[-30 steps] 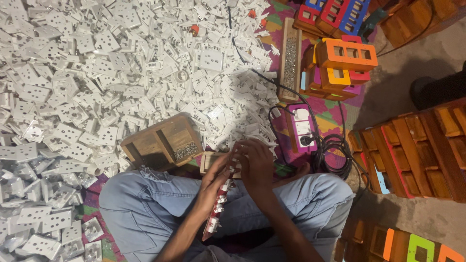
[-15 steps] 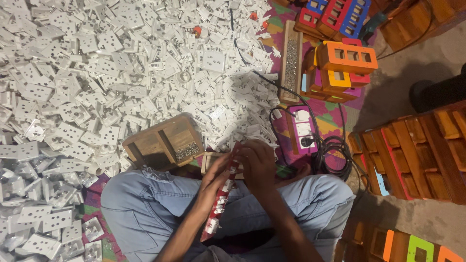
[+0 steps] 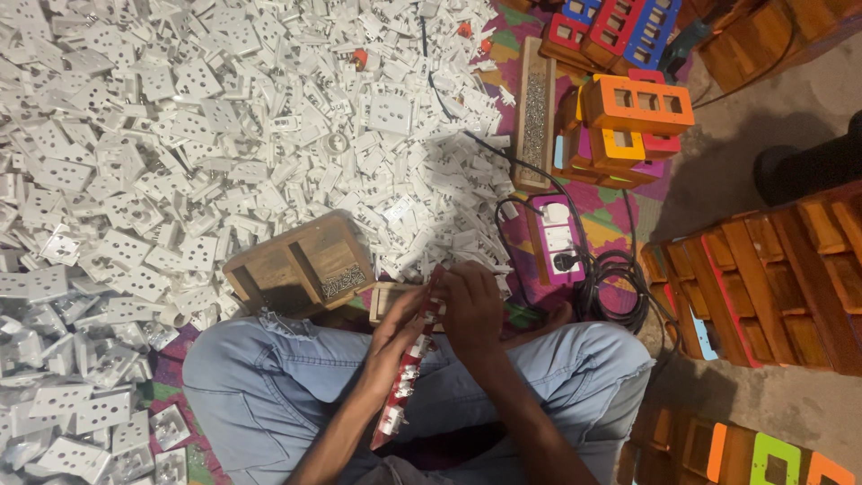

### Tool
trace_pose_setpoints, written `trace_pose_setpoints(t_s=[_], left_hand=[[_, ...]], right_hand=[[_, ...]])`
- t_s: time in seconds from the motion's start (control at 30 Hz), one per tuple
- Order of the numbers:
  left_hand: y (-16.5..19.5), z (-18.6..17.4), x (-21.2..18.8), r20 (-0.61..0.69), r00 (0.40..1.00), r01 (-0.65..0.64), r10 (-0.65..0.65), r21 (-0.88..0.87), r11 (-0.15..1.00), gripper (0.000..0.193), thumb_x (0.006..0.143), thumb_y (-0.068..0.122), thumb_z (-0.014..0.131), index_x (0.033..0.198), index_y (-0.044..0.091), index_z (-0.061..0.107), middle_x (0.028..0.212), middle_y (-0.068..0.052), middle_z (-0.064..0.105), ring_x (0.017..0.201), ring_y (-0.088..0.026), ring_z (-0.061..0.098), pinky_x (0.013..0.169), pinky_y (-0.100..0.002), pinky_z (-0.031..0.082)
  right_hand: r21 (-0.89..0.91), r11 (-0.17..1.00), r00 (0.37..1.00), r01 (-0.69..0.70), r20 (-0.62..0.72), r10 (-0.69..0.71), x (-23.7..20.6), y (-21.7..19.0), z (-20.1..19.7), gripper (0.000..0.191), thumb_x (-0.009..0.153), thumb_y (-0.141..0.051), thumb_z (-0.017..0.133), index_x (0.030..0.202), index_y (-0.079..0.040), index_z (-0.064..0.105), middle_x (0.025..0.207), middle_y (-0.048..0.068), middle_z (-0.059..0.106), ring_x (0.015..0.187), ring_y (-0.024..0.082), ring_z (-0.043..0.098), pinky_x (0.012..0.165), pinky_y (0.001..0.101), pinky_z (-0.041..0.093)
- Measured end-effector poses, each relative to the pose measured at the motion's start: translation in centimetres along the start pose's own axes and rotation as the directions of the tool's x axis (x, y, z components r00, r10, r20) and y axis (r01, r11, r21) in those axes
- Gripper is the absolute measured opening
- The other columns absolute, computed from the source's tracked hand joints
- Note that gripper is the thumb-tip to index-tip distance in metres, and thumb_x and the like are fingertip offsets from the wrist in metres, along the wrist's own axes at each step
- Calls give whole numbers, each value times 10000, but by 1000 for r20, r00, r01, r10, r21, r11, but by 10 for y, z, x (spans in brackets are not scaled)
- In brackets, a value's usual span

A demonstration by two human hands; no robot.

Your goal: The person sits on the floor and assembles white plastic electrical sockets onto a red multi-socket board. They pick sockets from a large pile, place them into slots on the board, and secure them using small metal screws from a wooden box.

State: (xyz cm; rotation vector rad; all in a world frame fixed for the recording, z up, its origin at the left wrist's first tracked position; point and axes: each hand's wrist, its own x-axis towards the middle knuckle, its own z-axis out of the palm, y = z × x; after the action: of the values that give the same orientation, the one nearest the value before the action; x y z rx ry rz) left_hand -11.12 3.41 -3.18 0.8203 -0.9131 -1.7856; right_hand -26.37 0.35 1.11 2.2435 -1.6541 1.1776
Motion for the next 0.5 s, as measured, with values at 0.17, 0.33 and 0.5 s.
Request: trace_pose_setpoints(t_s=[0.17, 0.33, 0.5], left_hand=[[5, -2, -1, -33, 999, 12, -12, 1, 1000, 548, 974, 57, 486, 1522, 51, 471, 1479, -152, 579, 1357, -237, 545, 1133, -351, 405], [8, -1, 1, -47, 999, -7, 8, 6, 1000, 543, 976, 61, 510, 1517, 46, 467, 1478, -138, 574, 1322, -232, 571, 1113, -352, 426], [9, 4, 0, -35, 999, -37, 38, 46, 998, 535, 973, 57, 513, 1507, 37, 473, 1507, -116, 548, 1404, -211, 512, 1155, -360, 394]], right_hand=[[160, 978, 991, -131, 32, 128, -2, 3, 0, 213, 798, -79, 803, 972, -78, 682, 1028, 98, 636, 1007, 313, 632, 837, 423, 520], [257, 951, 984, -171, 96, 151, -1, 11, 0, 179, 793, -84, 819, 942, -92, 720, 1018, 73, 662, 1009, 295, 642, 858, 413, 522], [317, 921, 962, -228, 218, 163, 0, 19, -6, 163, 795, -79, 815, 928, -68, 721, 1037, 89, 667, 1028, 301, 642, 874, 407, 523]])
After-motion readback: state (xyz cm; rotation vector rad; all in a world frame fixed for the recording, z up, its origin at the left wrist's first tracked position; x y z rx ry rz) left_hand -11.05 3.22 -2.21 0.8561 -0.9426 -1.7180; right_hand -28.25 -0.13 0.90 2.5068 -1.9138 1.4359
